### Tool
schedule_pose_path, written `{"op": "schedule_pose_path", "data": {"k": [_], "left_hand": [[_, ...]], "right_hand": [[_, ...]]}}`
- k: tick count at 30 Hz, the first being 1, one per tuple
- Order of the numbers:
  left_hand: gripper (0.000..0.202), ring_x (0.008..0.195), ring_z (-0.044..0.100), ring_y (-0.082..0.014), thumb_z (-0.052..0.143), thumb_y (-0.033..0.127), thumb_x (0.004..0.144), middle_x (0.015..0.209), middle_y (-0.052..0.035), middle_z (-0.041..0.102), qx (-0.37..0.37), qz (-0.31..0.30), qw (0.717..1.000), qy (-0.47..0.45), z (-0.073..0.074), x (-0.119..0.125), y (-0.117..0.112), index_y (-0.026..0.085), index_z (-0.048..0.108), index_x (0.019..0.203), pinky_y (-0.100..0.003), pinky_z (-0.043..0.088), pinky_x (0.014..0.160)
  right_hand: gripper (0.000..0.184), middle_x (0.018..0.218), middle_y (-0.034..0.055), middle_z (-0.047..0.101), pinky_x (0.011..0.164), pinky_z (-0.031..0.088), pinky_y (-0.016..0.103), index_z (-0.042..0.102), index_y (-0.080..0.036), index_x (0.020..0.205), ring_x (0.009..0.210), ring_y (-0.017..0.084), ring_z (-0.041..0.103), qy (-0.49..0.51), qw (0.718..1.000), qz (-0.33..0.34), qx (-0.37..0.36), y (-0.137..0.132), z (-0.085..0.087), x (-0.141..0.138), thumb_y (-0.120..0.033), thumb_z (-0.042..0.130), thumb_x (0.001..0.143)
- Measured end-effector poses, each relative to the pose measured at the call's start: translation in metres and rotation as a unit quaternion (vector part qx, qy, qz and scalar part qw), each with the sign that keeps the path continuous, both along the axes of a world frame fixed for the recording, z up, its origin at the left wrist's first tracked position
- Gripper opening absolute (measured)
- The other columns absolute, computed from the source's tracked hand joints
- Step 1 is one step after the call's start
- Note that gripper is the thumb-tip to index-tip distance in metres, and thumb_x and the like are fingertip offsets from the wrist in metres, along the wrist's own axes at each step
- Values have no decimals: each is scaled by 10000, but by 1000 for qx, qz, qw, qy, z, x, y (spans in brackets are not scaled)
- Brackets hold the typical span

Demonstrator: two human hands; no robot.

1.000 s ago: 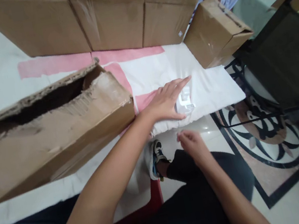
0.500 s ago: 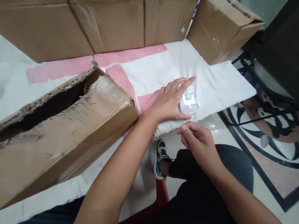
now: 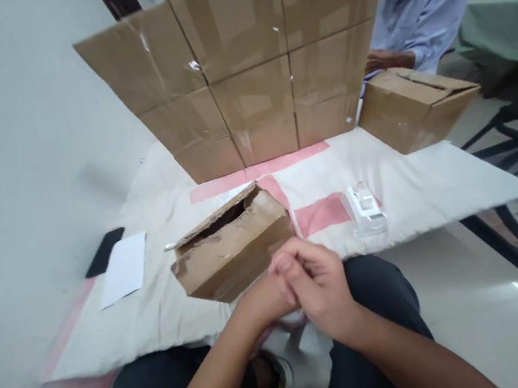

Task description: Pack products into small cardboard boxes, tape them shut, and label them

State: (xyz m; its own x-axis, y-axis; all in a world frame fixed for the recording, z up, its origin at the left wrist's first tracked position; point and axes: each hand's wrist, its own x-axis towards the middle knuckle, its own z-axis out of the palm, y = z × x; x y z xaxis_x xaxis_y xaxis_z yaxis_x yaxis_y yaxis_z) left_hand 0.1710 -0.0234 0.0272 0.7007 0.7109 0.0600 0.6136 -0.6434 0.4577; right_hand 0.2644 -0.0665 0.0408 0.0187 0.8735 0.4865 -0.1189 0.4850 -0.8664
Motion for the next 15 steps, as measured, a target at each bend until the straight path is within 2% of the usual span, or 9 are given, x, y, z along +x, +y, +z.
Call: {"op": "schedule_pose_path", "data": {"k": [1,2,3,5,7,9,11,15], "left_hand": [[129,930,723,-198,601,297,908,932,63,765,-5,-1,1000,6,10,-22,-15,322,717,857,-309,595,757],[114,897,722,-182,627,252,879,944,65,768,-21,-8,1000,7,22,-43,-27,318,716,850,-283,594,751],[130,944,717,-181,648,218,865,1033,55,768,-59,-12,998,8,35,-62,-36,310,722,920,-284,591,811],[182,1008,701,-187,691,214,863,1099,39,758,-87,1,996,20,63,-90,-48,294,716,1024,-306,558,897],[210,1040,682,-210,739,313,873,1090,22,748,-67,19,997,44,88,-107,-52,278,708,1078,-339,525,918],[280,1044,673,-236,752,452,872,1069,2,738,-23,46,997,62,104,-115,-54,262,709,1073,-367,506,908],[344,1038,677,-262,711,545,884,1048,-22,735,15,85,994,60,107,-119,-53,244,709,1052,-395,502,900],[348,1028,692,-270,665,531,918,1082,-42,740,53,150,987,-20,94,-127,-48,227,680,1086,-395,526,849]], "right_hand": [[218,562,-65,503,521,379,220,601,-205,820,472,75,461,-18,1000,22,11,-3,-1,-3,-234,526,1023],[215,562,-64,502,519,375,221,592,-205,807,474,75,461,-38,998,40,23,-5,-2,-6,-227,536,1014],[213,568,-62,504,518,371,220,582,-205,796,481,76,464,-55,997,49,35,-8,-4,-9,-223,546,1005],[218,584,-55,509,518,368,219,571,-204,788,500,81,476,-69,996,44,46,-10,-9,-18,-223,542,1004],[215,582,-58,505,503,362,218,581,-205,808,492,83,468,-68,996,39,38,-8,-14,-26,-238,530,1014],[195,573,-61,506,497,368,221,607,-205,852,481,90,470,-69,996,38,31,-5,-16,-34,-258,525,1020],[187,575,-58,524,504,380,227,626,-205,883,485,97,488,-80,996,25,35,-1,-15,-39,-273,521,1023],[207,618,-33,575,541,390,245,632,-203,855,528,112,522,-154,985,-11,78,5,-8,-47,-284,524,1011]]}}
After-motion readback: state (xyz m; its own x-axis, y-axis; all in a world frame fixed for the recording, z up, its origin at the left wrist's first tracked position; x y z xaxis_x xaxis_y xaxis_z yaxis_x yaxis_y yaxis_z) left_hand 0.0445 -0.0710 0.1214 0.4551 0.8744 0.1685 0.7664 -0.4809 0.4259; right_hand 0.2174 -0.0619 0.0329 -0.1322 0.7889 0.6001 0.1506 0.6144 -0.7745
